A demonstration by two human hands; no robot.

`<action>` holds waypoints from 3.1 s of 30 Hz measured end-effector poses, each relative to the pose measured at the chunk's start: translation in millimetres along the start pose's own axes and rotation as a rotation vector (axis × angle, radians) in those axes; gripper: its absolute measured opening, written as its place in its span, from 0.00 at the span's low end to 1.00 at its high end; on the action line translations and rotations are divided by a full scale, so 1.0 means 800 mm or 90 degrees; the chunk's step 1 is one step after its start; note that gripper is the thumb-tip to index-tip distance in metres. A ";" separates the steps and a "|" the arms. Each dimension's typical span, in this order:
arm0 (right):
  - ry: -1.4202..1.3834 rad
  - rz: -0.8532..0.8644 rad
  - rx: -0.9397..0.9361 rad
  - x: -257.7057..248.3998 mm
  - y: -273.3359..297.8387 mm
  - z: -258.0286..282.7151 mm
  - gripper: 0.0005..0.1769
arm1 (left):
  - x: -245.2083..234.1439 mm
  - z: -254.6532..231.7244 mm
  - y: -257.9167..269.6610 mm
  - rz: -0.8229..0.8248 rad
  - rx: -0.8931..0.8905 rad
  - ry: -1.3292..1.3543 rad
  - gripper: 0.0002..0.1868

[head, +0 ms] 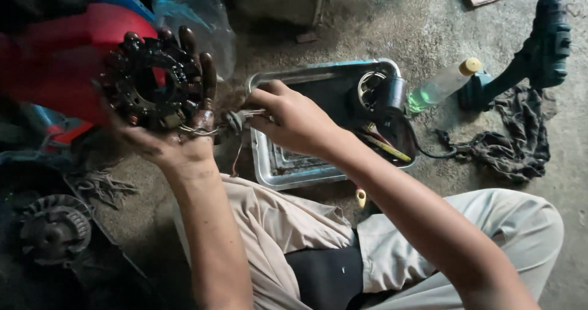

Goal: The person sits on the floor and cleans a circular mechanical part with copper windings using a brush. They scrub the part over a metal tray, rotate it to clean different sides, and occasionally use a second brush to assist in the cleaning process.

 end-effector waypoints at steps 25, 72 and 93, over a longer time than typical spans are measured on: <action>0.417 0.127 0.066 -0.157 0.165 -0.073 0.12 | -0.143 0.226 -0.002 -0.341 -0.257 -0.054 0.30; 0.396 0.282 0.257 -0.089 0.253 -0.219 0.20 | -0.130 0.290 0.113 -0.211 -0.584 -0.211 0.32; 0.561 0.071 0.307 -0.113 0.242 -0.195 0.08 | -0.183 0.248 0.101 -0.218 -0.422 -0.212 0.25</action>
Point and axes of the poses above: each hand's wrist, its own y-axis away from the middle knuckle, its own x-axis out of the palm, z = x × y, the point moved 8 cm from there along -y, towards the middle knuckle, and after that the axes turned 7 degrees about -z, right-handed, at the moved point
